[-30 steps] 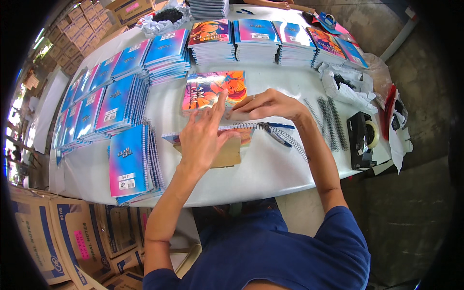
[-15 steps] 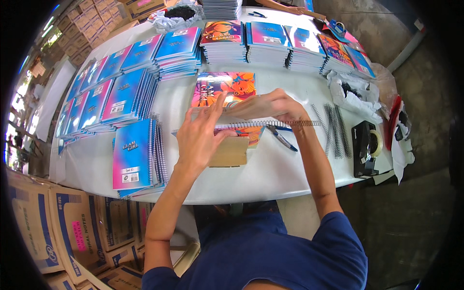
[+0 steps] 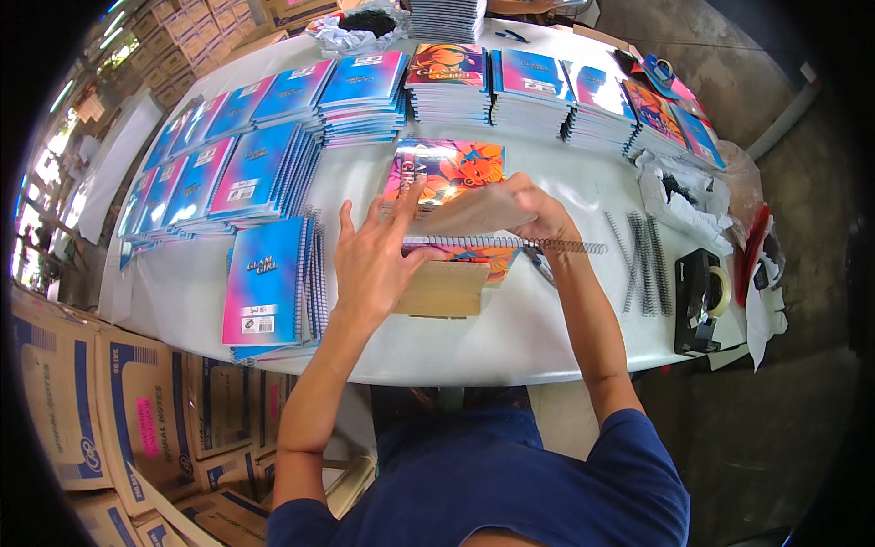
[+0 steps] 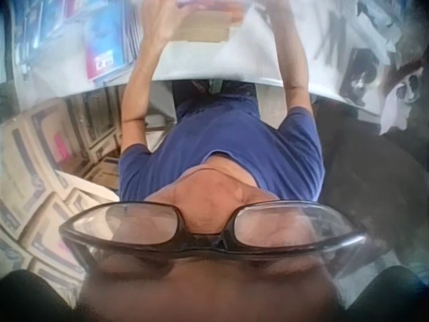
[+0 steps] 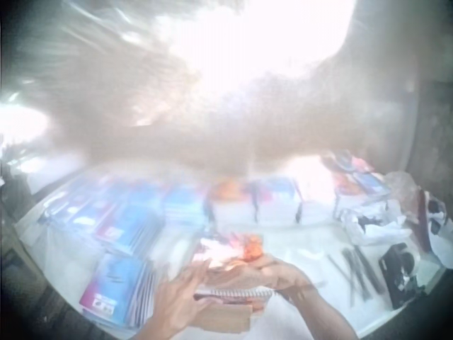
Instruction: The person binds notebooks by threading plastic spirals through the pre-punched holes of each stack, using a tool to trim and secure the ends of the spirals.
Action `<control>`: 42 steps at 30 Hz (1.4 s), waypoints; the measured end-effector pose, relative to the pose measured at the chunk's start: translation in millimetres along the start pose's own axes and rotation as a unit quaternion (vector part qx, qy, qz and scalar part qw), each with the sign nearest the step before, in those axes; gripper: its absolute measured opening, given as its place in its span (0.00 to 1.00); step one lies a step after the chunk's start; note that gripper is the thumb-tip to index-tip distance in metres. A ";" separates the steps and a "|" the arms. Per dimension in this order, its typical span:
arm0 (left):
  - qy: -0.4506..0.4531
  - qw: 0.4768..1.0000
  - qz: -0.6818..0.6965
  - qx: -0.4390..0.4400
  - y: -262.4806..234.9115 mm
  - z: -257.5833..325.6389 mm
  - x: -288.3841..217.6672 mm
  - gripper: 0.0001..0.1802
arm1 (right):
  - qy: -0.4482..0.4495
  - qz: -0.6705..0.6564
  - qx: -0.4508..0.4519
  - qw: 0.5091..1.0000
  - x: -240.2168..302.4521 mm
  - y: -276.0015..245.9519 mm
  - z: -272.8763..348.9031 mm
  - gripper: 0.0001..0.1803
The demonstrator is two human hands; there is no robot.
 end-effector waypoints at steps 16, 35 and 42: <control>-0.124 0.982 0.136 -0.031 -7.1 9.2 27.2 0.60 | 0.019 0.202 0.001 0.979 -3.9 24.4 -29.1 0.24; -0.341 0.769 0.523 -0.138 17.5 48.4 74.7 0.52 | 0.019 0.131 -0.028 0.991 -6.6 36.7 -46.5 0.25; -0.348 0.748 0.546 -0.143 26.9 51.5 80.2 0.51 | 0.011 0.140 -0.009 0.990 -5.0 51.6 -56.1 0.27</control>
Point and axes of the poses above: each hand's wrist, its own z-axis away from the middle knuckle, its own y-axis out of the palm, x = y × z, the point moved 6 cm from there along -z, towards the middle knuckle, and after that the axes turned 11 degrees about -x, right-handed, at the moved point
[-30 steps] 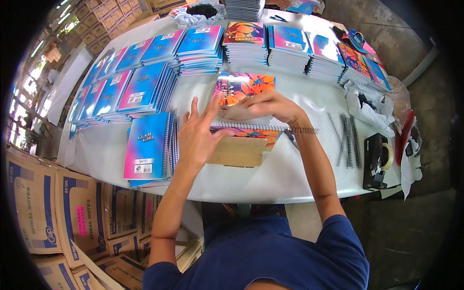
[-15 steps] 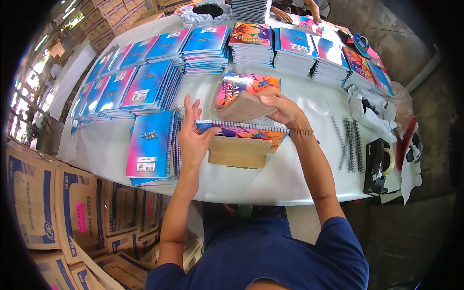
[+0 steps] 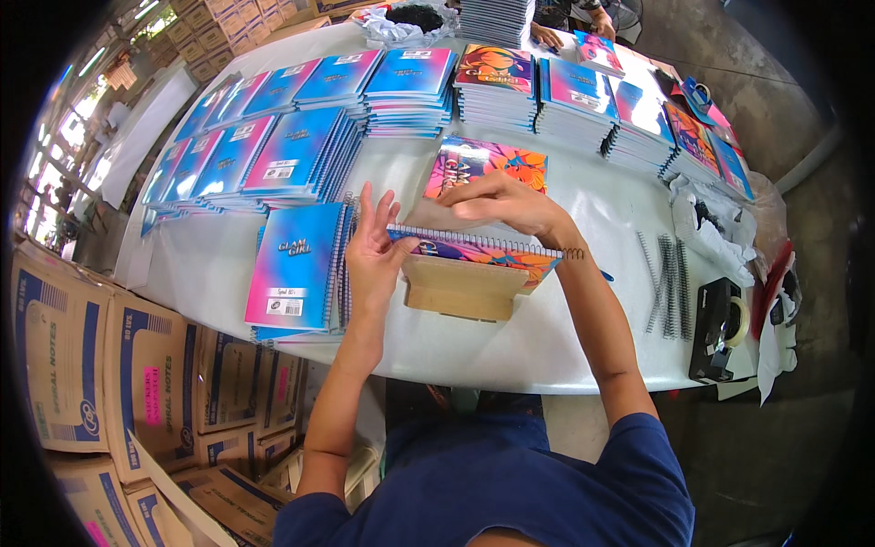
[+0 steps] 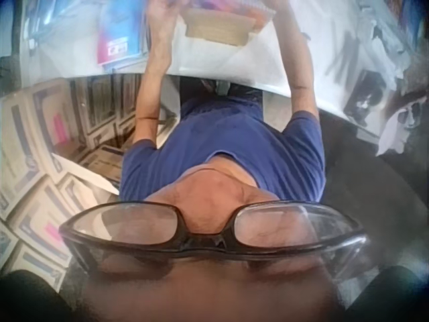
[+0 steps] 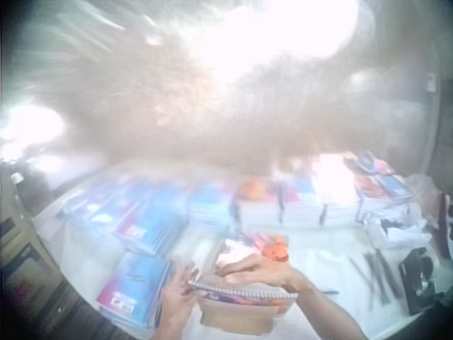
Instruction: The person binds notebooks by threading plastic spirals through the pre-punched holes of each stack, using a tool to trim and secure the ends of the spirals.
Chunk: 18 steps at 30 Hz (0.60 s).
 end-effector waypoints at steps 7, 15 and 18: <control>-0.056 0.987 -0.084 0.127 -2.7 -10.5 7.8 0.32 | -0.032 0.188 -0.126 0.974 8.2 -49.8 33.8 0.24; 0.007 0.995 -0.095 0.032 29.7 -31.1 -96.1 0.25 | -0.006 0.676 -0.384 0.628 -43.2 -165.0 146.6 0.17; 0.090 0.993 -0.061 0.036 44.3 -15.2 -152.3 0.23 | -0.045 0.689 -0.382 0.614 -52.1 -132.4 173.5 0.19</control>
Point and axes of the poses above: each hand's wrist, its own z-axis away from the middle knuckle, its own y-axis out of the palm, x = y × z, the point moved 6 cm from there along -z, towards the middle knuckle, and after that the axes turned 11 degrees about -x, right-handed, at the moved point
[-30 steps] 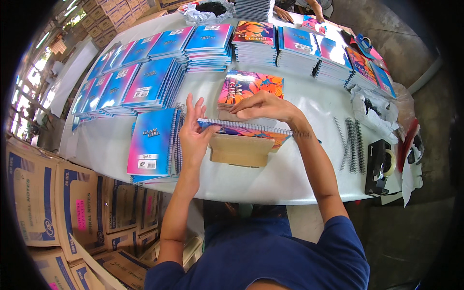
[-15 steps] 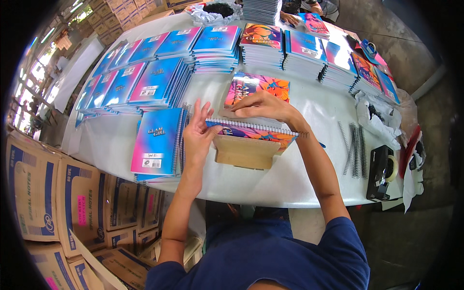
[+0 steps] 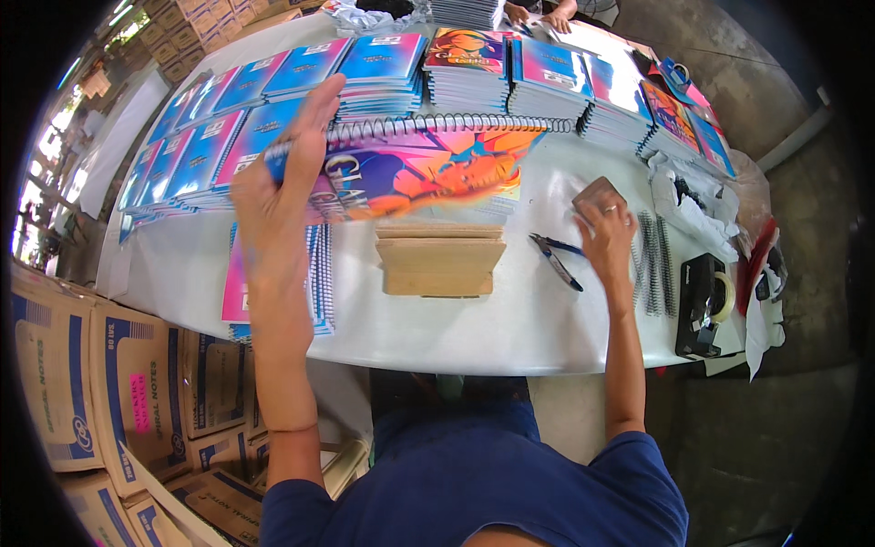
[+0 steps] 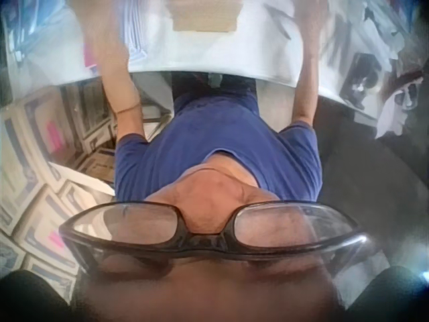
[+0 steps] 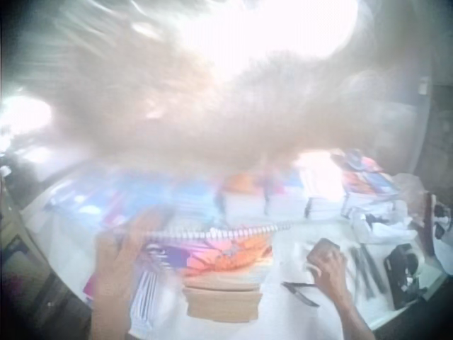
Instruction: The person binds notebooks by threading plastic spirals through the pre-punched holes of each stack, using a tool to trim and secure the ends of the spirals.
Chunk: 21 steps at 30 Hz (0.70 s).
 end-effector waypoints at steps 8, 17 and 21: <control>0.269 0.839 -0.433 0.192 49.5 110.1 65.0 0.32 | 0.036 -0.071 0.033 0.996 59.0 -12.3 70.1 0.25; 0.331 0.772 -0.515 0.173 57.6 122.8 78.7 0.31 | -0.019 -0.353 0.016 0.935 150.9 -113.9 57.3 0.26; 0.330 0.774 -0.516 0.160 60.3 123.0 75.4 0.31 | -0.039 -0.343 0.008 0.938 151.7 -111.5 59.5 0.27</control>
Point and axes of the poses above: each hand's wrist, its own z-axis away from the middle knuckle, its own y-axis out of the palm, x = y × z, the point moved 6 cm from there along -z, towards the middle knuckle, and after that the axes turned 11 degrees about -x, right-handed, at the moved point
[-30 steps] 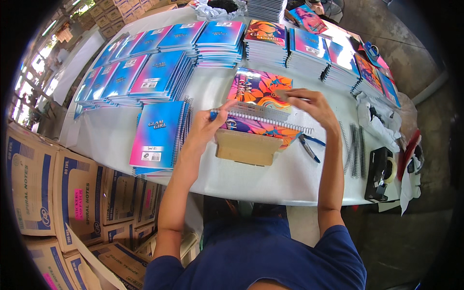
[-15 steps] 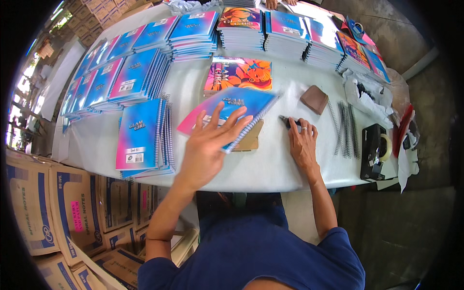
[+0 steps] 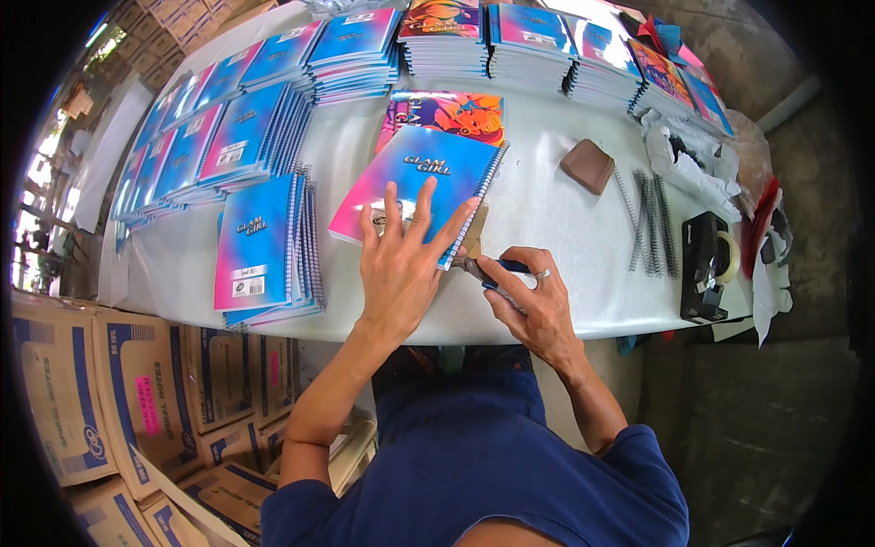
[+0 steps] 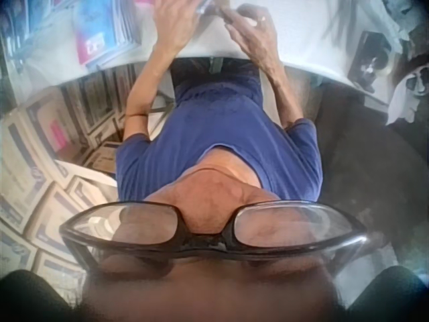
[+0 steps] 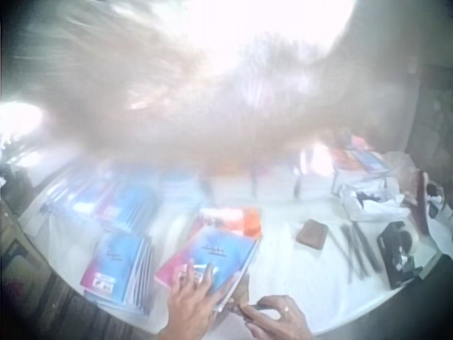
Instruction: The person binds notebooks by threading plastic spirals through the pre-punched holes of each stack, using a tool to trim and secure the ends of the spirals.
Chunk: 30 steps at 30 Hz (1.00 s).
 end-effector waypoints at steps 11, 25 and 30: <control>0.001 1.000 0.002 -0.030 -3.6 5.1 10.5 0.32 | 0.358 -0.343 0.227 0.838 -11.9 15.7 -9.7 0.16; -0.177 0.979 -0.048 -0.093 -127.8 46.6 151.7 0.30 | -0.047 0.243 0.002 0.969 -153.5 13.8 -33.2 0.21; -0.259 0.920 0.197 -0.218 -152.5 66.9 185.8 0.29 | 0.071 -0.233 -0.062 0.968 -32.8 50.5 -101.3 0.51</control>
Point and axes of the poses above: each hand's wrist, its own z-axis away from the middle knuckle, its own y-axis out of the palm, x = y × z, the point moved 6 cm from there along -z, towards the middle knuckle, and after that the axes turned 11 degrees about -x, right-handed, at the moved point
